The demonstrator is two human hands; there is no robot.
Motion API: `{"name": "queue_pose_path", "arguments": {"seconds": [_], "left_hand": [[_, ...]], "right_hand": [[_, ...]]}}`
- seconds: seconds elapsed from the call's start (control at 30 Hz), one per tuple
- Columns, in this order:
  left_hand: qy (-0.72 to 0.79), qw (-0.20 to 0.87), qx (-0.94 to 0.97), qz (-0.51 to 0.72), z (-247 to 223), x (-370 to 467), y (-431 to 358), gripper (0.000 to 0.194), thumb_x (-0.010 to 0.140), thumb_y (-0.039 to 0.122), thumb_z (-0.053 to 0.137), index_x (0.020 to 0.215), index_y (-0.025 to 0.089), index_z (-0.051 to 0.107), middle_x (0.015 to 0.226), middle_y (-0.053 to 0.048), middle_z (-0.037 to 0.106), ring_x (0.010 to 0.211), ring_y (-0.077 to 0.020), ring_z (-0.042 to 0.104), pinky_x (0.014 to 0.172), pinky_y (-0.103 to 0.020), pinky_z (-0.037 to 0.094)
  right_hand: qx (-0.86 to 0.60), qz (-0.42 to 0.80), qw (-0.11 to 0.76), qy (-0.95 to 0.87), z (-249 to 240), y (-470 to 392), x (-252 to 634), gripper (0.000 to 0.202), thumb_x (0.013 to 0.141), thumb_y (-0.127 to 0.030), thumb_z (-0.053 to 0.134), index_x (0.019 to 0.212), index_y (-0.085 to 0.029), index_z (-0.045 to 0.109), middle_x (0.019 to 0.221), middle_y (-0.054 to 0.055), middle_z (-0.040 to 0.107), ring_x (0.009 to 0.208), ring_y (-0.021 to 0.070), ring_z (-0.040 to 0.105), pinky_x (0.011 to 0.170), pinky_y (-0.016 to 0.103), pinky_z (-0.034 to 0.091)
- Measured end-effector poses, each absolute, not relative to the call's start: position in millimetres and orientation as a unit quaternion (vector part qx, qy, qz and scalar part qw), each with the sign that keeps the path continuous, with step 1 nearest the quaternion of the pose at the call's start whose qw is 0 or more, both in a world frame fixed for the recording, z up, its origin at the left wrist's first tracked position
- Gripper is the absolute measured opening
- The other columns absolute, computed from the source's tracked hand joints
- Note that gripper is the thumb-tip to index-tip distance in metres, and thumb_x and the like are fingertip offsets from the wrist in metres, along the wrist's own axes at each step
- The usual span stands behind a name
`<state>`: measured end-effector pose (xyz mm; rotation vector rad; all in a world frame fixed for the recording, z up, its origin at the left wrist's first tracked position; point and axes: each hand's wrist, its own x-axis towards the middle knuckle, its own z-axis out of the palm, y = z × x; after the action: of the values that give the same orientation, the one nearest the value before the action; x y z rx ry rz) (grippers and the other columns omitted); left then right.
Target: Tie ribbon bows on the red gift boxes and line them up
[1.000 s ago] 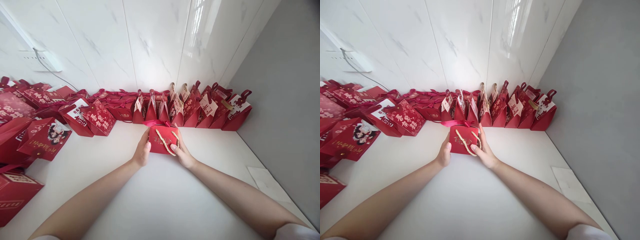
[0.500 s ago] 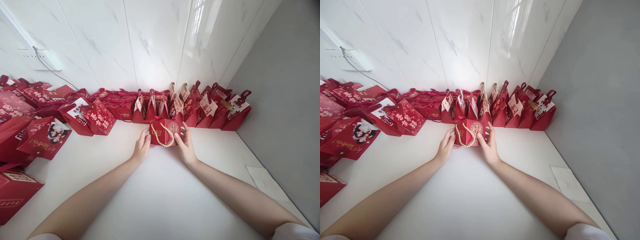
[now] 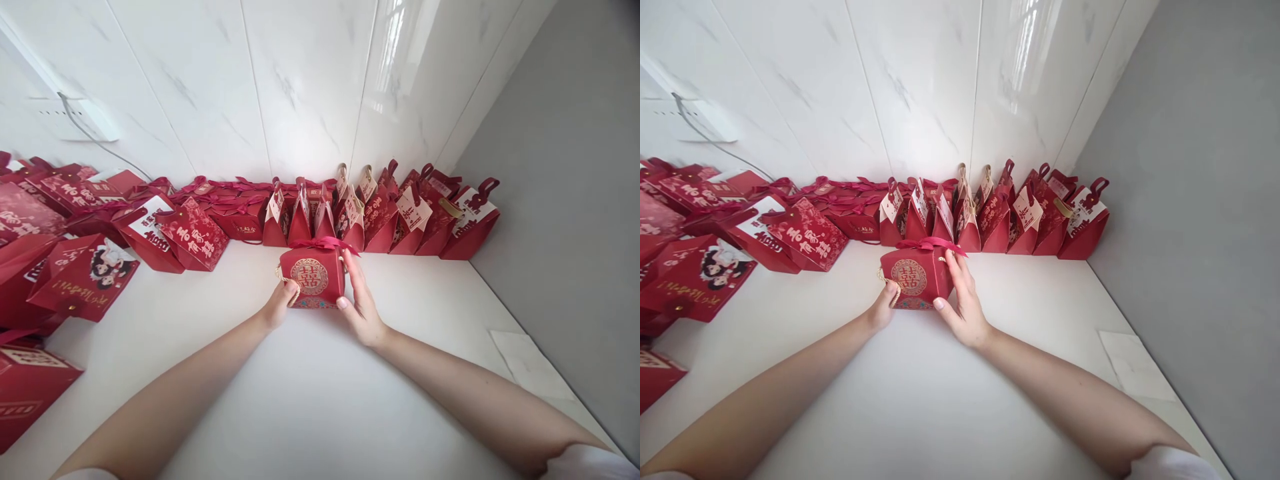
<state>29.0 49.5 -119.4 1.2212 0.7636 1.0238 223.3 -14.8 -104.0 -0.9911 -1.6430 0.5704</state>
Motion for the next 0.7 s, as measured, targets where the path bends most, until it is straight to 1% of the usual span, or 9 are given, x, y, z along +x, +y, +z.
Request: {"name": "queue_pose_path", "arguments": {"seconds": [0.07,0.13,0.23,0.33,0.43,0.53,0.6,0.67,0.7], "left_hand": [[0.327,0.65,0.517,0.45,-120,29,51,0.068,0.07,0.081,0.058,0.099,0.02,0.07,0.089,-0.01,0.073,0.107,-0.0337,0.065,0.089,-0.047,0.054],[0.313,0.665,0.506,0.451,-118,31,53,0.071,0.075,0.082,0.05,0.109,0.023,0.068,0.101,-0.009,0.073,0.113,-0.0325,0.063,0.092,-0.047,0.054],[0.318,0.668,0.496,0.455,-112,34,54,0.075,0.08,0.081,0.042,0.123,0.024,0.062,0.111,-0.009,0.072,0.112,-0.0328,0.063,0.085,-0.047,0.056],[0.336,0.659,0.512,0.435,-107,36,55,0.08,0.08,0.082,0.038,0.127,0.021,0.06,0.114,-0.012,0.072,0.106,-0.0343,0.065,0.074,-0.044,0.058],[0.337,0.661,0.52,0.423,-106,36,57,0.082,0.08,0.083,0.036,0.13,0.023,0.059,0.119,-0.012,0.07,0.105,-0.0341,0.066,0.07,-0.041,0.058],[0.323,0.672,0.514,0.424,-110,33,58,0.081,0.08,0.082,0.04,0.136,0.025,0.054,0.123,-0.012,0.069,0.111,-0.033,0.064,0.077,-0.042,0.058],[0.298,0.682,0.518,0.421,-114,28,59,0.083,0.077,0.079,0.051,0.141,0.027,0.048,0.122,-0.012,0.069,0.113,-0.0311,0.064,0.085,-0.042,0.057],[0.273,0.697,0.529,0.401,-116,23,59,0.09,0.072,0.078,0.061,0.145,0.029,0.043,0.12,-0.012,0.07,0.108,-0.0311,0.067,0.085,-0.042,0.058],[0.264,0.706,0.532,0.384,-117,21,59,0.092,0.07,0.079,0.06,0.144,0.029,0.043,0.117,-0.012,0.071,0.103,-0.0316,0.07,0.081,-0.042,0.059]], "right_hand": [[-0.396,0.308,0.548,-0.669,-106,-12,223,0.073,0.099,-0.053,0.038,0.158,-0.035,0.001,0.166,-0.004,0.009,0.153,0.0234,0.008,0.125,0.047,0.011],[-0.382,0.365,0.534,-0.66,-107,-7,224,0.074,0.099,-0.054,0.037,0.158,-0.033,-0.004,0.166,-0.003,0.01,0.153,0.0202,0.007,0.125,0.044,0.009],[-0.372,0.408,0.511,-0.658,-108,-2,228,0.078,0.098,-0.059,0.038,0.158,-0.032,-0.004,0.166,-0.004,0.004,0.153,0.0182,0.0,0.125,0.043,0.003],[-0.357,0.431,0.507,-0.656,-110,1,230,0.079,0.097,-0.059,0.039,0.157,-0.033,-0.004,0.166,-0.005,-0.004,0.153,0.017,-0.004,0.125,0.042,0.001],[-0.353,0.441,0.509,-0.649,-112,3,230,0.078,0.097,-0.057,0.041,0.158,-0.031,-0.002,0.166,-0.004,-0.005,0.153,0.0165,-0.004,0.125,0.041,0.002],[-0.359,0.443,0.516,-0.639,-112,4,229,0.079,0.096,-0.06,0.041,0.158,-0.032,0.002,0.167,-0.004,0.0,0.153,0.0179,-0.001,0.125,0.043,0.003],[-0.361,0.444,0.519,-0.635,-110,3,230,0.078,0.094,-0.067,0.035,0.158,-0.033,0.007,0.166,-0.004,0.009,0.154,0.0195,0.004,0.125,0.044,0.008],[-0.356,0.442,0.522,-0.636,-106,1,230,0.081,0.09,-0.075,0.029,0.157,-0.033,0.011,0.165,-0.003,0.017,0.153,0.0218,0.009,0.125,0.046,0.014],[-0.351,0.439,0.523,-0.641,-104,0,230,0.084,0.088,-0.078,0.029,0.157,-0.033,0.012,0.165,-0.002,0.018,0.153,0.0229,0.01,0.124,0.047,0.016]]}}
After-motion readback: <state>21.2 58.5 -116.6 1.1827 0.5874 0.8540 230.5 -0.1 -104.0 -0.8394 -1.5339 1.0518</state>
